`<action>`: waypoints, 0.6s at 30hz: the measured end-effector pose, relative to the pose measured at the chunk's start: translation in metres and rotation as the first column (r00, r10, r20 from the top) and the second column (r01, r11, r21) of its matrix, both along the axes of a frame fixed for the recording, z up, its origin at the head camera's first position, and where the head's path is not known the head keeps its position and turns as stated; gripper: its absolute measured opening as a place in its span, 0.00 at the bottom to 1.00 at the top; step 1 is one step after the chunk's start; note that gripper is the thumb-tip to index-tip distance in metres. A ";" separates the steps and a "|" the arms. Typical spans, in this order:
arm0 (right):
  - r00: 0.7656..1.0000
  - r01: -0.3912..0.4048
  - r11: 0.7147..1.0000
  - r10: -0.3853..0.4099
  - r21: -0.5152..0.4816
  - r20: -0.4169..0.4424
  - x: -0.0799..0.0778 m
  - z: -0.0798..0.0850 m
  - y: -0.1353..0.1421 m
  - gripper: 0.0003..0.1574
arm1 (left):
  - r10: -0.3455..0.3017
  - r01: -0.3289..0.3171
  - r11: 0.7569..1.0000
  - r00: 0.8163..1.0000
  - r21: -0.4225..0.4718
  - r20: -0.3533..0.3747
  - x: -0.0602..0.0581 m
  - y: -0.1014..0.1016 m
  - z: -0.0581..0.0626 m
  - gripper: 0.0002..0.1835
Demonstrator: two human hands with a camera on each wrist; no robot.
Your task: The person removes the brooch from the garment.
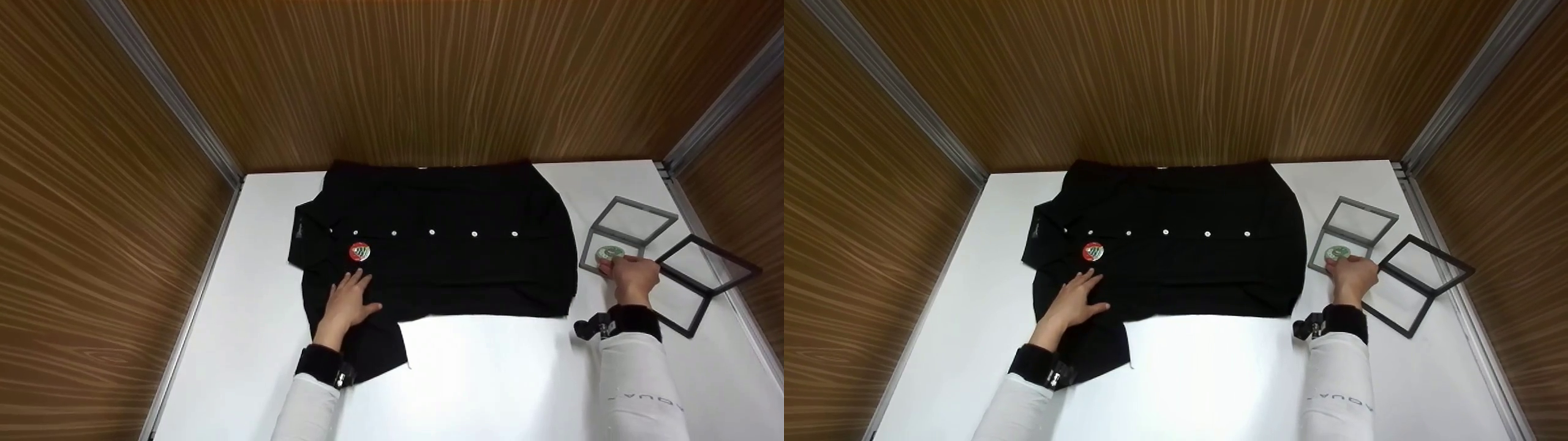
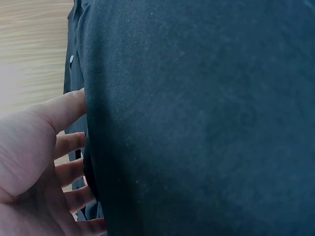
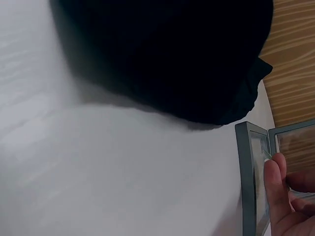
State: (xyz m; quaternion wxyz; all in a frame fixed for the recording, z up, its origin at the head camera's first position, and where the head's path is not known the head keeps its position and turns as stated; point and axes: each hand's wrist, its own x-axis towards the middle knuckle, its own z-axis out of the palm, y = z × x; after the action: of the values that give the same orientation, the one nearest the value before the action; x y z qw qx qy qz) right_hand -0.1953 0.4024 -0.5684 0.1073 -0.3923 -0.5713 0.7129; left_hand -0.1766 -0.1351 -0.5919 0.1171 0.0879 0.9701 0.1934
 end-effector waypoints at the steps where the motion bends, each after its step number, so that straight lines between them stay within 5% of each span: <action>1: 1.000 0.002 1.000 -0.002 0.004 0.000 0.000 0.000 0.000 0.12 | -0.001 0.001 1.000 1.000 0.004 -0.001 0.000 0.000 0.000 0.39; 10: 0.996 -0.037 0.996 0.030 0.081 0.080 0.002 -0.001 0.002 0.10 | -0.007 0.007 1.000 1.000 0.017 -0.007 0.001 -0.001 -0.002 0.39; 18: 0.992 -0.083 0.987 0.068 0.136 0.110 0.005 -0.002 0.003 0.27 | -0.005 0.005 1.000 1.000 0.011 0.002 -0.002 0.001 -0.001 0.39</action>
State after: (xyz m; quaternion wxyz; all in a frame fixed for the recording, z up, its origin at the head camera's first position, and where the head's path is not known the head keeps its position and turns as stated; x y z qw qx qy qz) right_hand -0.1907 0.4054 -0.5703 0.0774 -0.3987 -0.6393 0.6529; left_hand -0.1784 -0.1337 -0.5927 0.1181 0.0907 0.9687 0.1985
